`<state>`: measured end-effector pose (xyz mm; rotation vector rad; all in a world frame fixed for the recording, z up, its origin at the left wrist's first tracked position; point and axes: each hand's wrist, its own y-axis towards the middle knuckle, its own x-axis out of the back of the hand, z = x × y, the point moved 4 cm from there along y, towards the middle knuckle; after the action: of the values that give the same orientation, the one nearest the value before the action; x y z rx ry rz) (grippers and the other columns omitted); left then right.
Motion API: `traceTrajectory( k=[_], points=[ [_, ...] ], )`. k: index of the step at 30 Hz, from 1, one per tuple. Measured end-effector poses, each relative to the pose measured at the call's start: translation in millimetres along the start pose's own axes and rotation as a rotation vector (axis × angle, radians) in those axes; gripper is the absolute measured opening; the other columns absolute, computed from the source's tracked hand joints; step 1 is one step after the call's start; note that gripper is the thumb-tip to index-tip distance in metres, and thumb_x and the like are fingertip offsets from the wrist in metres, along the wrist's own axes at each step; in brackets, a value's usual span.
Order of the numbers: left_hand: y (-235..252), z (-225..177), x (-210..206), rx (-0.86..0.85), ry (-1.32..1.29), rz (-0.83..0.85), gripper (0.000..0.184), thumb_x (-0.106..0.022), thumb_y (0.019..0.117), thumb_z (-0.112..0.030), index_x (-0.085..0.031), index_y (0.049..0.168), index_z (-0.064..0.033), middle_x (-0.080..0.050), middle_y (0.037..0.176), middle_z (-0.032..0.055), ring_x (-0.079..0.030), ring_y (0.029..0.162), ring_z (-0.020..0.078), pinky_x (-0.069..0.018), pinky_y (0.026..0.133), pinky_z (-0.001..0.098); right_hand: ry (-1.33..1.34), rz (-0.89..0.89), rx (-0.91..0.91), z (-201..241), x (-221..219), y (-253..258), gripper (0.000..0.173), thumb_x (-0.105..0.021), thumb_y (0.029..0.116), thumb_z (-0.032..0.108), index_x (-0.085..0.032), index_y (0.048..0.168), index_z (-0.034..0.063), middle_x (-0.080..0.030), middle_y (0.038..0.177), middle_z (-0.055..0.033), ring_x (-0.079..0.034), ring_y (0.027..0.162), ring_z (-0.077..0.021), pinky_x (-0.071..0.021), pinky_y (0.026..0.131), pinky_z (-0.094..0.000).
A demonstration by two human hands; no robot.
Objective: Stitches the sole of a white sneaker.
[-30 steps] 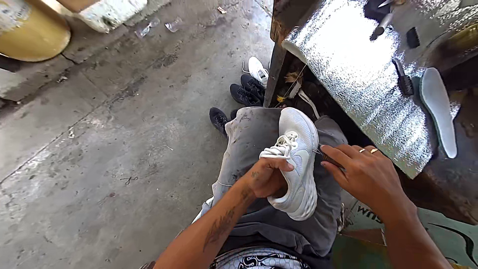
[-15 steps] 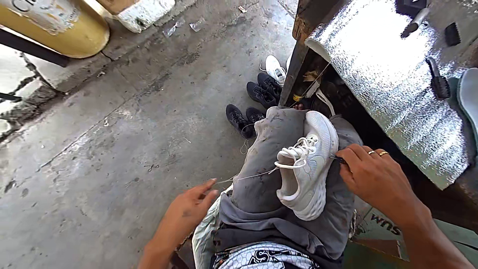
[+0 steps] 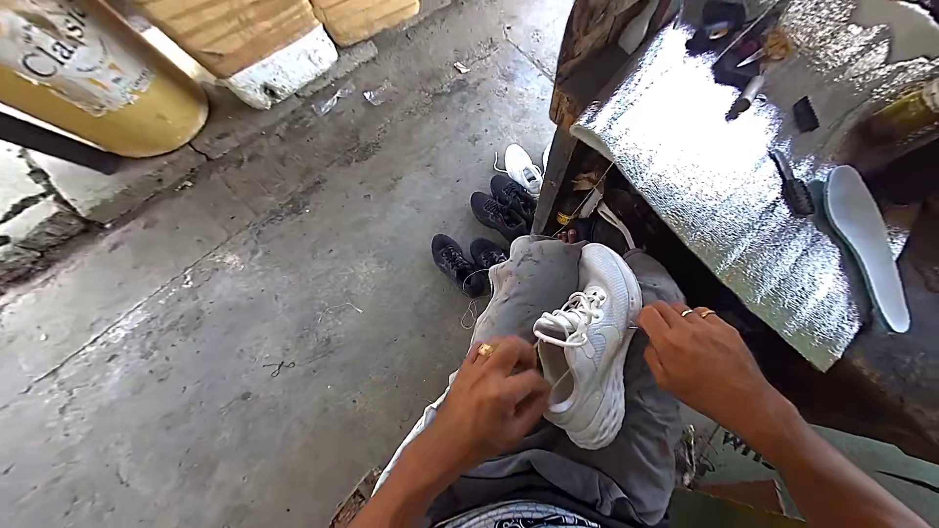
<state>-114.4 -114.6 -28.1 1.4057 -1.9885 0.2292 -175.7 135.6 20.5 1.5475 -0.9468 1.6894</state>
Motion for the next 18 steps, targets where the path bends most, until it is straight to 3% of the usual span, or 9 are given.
traceTrajectory(
  k=[2,3,5,6,8,12,14,15,18],
  points=[
    [-17,8,7,-0.028,-0.569,0.120,0.015,-0.069,0.0974,-0.030,-0.073,0.091,-0.0162,-0.056,0.142,0.0068,-0.054,0.130,0.0157,-0.0514,0.103,0.0319,0.007,-0.049,-0.004,2,-4,-1,0.013,-0.059,0.0847,0.004,-0.065,0.097,0.0030,-0.068,0.092,-0.0168,-0.070,0.084,-0.0378,-0.0555,0.069,-0.0548],
    [-22,13,5,-0.030,-0.904,0.184,0.014,-0.070,0.0982,-0.029,-0.073,0.095,-0.0159,-0.054,0.149,0.0045,-0.056,0.131,0.0147,-0.0537,0.102,0.0318,0.009,-0.074,-0.008,2,-7,-1,0.014,-0.057,0.0854,0.006,-0.065,0.097,0.0043,-0.067,0.090,-0.0153,-0.070,0.083,-0.0361,-0.0551,0.069,-0.0530],
    [-20,24,-5,0.024,-1.429,0.309,0.014,-0.070,0.0976,-0.030,-0.075,0.105,-0.0191,-0.068,0.130,0.0002,-0.071,0.096,0.0080,-0.0608,0.075,0.0246,0.035,-0.118,-0.034,3,-8,-3,0.020,-0.055,0.0851,0.010,-0.068,0.099,0.0064,-0.069,0.089,-0.0135,-0.070,0.083,-0.0342,-0.0555,0.069,-0.0514],
    [-14,28,-11,0.083,-1.539,0.353,0.011,-0.069,0.0984,-0.027,-0.073,0.104,-0.0189,-0.072,0.114,-0.0012,-0.067,0.073,0.0026,-0.0555,0.057,0.0180,0.052,-0.135,-0.050,3,-7,-4,0.022,-0.055,0.0854,0.012,-0.070,0.100,0.0065,-0.070,0.090,-0.0139,-0.070,0.083,-0.0346,-0.0559,0.069,-0.0515],
    [2,30,-19,0.279,-1.329,0.381,0.011,-0.063,0.1023,-0.025,-0.070,0.101,-0.0168,-0.065,0.085,-0.0072,-0.048,0.055,-0.0026,-0.0379,0.046,0.0138,0.072,-0.143,-0.080,5,-7,-4,0.022,-0.056,0.0888,0.017,-0.072,0.101,0.0072,-0.071,0.091,-0.0143,-0.071,0.083,-0.0347,-0.0566,0.069,-0.0513],
    [25,15,-30,0.365,-0.421,0.427,0.025,-0.051,0.1044,-0.022,-0.072,0.101,-0.0080,-0.069,0.082,0.0013,-0.067,0.075,0.0093,-0.0584,0.072,0.0348,0.168,-0.082,-0.108,5,-5,2,0.023,-0.059,0.0979,0.025,-0.073,0.101,0.0073,-0.072,0.096,-0.0156,-0.072,0.092,-0.0343,-0.0581,0.080,-0.0540],
    [35,6,-39,0.375,-0.398,0.360,0.019,-0.056,0.0964,-0.008,-0.072,0.104,-0.0019,-0.074,0.091,0.0064,-0.071,0.088,0.0121,-0.0595,0.084,0.0407,0.207,-0.052,-0.093,1,1,7,0.020,-0.060,0.0968,0.021,-0.073,0.101,0.0070,-0.073,0.099,-0.0146,-0.071,0.097,-0.0320,-0.0562,0.087,-0.0531],
    [42,1,-43,0.429,-0.466,0.285,0.017,-0.058,0.0926,-0.001,-0.070,0.104,0.0012,-0.073,0.091,0.0038,-0.069,0.088,0.0071,-0.0585,0.085,0.0352,0.216,-0.046,-0.072,-3,3,10,0.018,-0.062,0.0946,0.019,-0.073,0.101,0.0067,-0.072,0.099,-0.0142,-0.071,0.097,-0.0315,-0.0549,0.088,-0.0530],
    [60,-8,-52,0.583,-0.709,-0.014,0.012,-0.051,0.0961,0.000,-0.060,0.099,-0.0071,-0.065,0.081,-0.0177,-0.062,0.080,-0.0112,-0.0559,0.079,0.0168,0.220,-0.018,0.019,-19,4,22,0.018,-0.067,0.0906,0.020,-0.073,0.101,0.0067,-0.072,0.097,-0.0137,-0.070,0.095,-0.0314,-0.0530,0.085,-0.0527]
  ],
)
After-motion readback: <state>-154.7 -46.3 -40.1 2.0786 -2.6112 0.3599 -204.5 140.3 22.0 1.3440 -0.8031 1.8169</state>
